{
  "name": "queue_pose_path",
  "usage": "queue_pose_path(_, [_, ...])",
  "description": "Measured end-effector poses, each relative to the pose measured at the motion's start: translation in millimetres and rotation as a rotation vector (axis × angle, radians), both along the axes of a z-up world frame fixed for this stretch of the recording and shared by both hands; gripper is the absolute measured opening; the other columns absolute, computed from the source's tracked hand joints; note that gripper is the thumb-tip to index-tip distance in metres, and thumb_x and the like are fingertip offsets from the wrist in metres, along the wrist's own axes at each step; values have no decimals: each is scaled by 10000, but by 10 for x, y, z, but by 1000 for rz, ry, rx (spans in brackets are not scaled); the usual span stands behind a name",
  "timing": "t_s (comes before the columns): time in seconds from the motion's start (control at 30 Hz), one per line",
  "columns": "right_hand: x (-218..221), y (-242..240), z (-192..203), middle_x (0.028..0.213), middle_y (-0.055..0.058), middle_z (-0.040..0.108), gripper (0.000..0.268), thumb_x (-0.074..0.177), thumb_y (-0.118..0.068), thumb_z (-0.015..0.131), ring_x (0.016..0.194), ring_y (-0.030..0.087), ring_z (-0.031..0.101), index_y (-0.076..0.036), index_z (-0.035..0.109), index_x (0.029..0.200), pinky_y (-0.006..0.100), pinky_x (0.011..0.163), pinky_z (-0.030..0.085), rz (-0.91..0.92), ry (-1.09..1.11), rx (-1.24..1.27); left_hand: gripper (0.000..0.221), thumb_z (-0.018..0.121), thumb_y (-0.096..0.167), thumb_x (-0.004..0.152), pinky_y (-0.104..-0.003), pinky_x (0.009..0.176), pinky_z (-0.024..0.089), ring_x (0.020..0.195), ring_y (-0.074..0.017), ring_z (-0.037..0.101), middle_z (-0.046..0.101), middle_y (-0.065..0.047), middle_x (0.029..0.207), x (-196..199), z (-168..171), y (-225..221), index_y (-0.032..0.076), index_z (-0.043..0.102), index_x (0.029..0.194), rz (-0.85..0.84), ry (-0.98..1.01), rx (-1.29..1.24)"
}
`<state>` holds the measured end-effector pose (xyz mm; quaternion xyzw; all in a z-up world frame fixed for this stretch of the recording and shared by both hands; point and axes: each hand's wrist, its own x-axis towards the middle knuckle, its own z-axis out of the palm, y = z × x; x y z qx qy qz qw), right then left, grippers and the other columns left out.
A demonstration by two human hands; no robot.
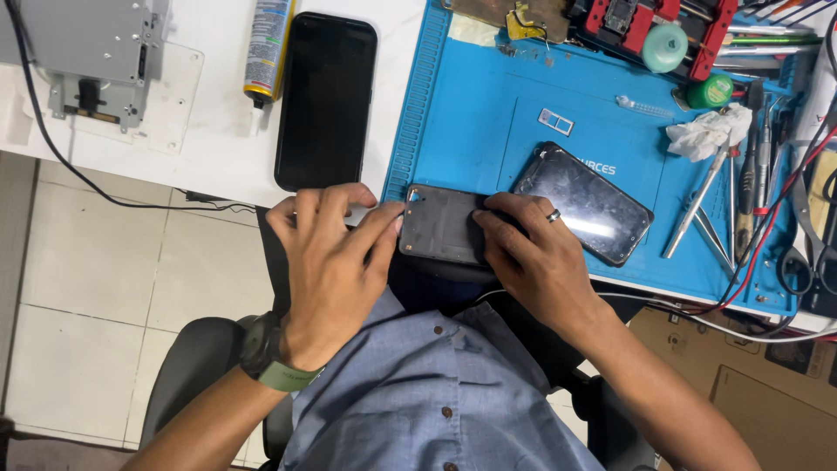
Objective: The person handles a disassembled smartphone, removes a small component, and reassembles the device by aligning and pressing the back cover. They then handle a second phone and a small component, placing it on a soldering station.
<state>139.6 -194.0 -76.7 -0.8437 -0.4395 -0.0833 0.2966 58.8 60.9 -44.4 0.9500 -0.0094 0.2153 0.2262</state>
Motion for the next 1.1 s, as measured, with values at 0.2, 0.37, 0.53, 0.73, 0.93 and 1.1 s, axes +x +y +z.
queue_pose_path(0.2, [-19, 1, -29, 1320, 235, 661, 248, 1065, 88, 670, 1078, 435, 678, 33, 687, 1306, 506, 924, 574, 13, -17, 20, 114, 773, 252, 1083, -505, 949, 371, 1015, -273, 582, 704, -2, 1129, 112, 45, -119, 180, 837, 1145, -7, -53, 162])
queue_pose_path(0.37, [-32, 24, -44, 1312, 226, 664, 269, 1051, 117, 675, 1059, 410, 674, 29, 690, 1305, 485, 908, 585, -8, -41, 42, 221, 820, 142, 997, -517, 944, 403, 1050, -294, 588, 706, -32, 1169, 97, 46, -181, 203, 869, 1204, 15, -33, 428])
queue_pose_path(0.53, [-37, 15, -56, 1324, 224, 659, 274, 1049, 110, 670, 1066, 418, 674, 27, 683, 1310, 492, 913, 575, -6, -28, 40, 341, 734, 100, 934, -507, 959, 419, 1065, -287, 578, 687, -77, 1209, 89, 14, -270, 148, 854, 1250, 28, -3, 541])
queue_pose_path(0.73, [-52, 14, -80, 1329, 223, 661, 250, 1061, 91, 676, 1076, 419, 680, 24, 693, 1301, 495, 923, 572, -16, -24, 57, 312, 740, 113, 945, -511, 948, 425, 1078, -291, 581, 695, -93, 1233, 80, 43, -321, 120, 860, 1233, 39, -9, 531])
queue_pose_path(0.93, [-60, 19, -112, 1334, 215, 654, 246, 1060, 96, 674, 1063, 419, 675, 23, 692, 1294, 484, 882, 557, -29, -40, 69, 309, 758, 263, 988, -482, 948, 427, 1054, -253, 592, 720, -68, 1275, 21, 50, -304, 209, 866, 1272, 63, 13, 539])
queue_pose_path(1.1, [-61, 21, -108, 1328, 218, 650, 250, 1056, 102, 668, 1058, 420, 674, 20, 688, 1291, 489, 886, 551, -29, -40, 65, 309, 727, 252, 997, -476, 943, 460, 1122, -248, 605, 710, -91, 1344, 31, 35, -269, 193, 846, 1276, 19, -1, 602])
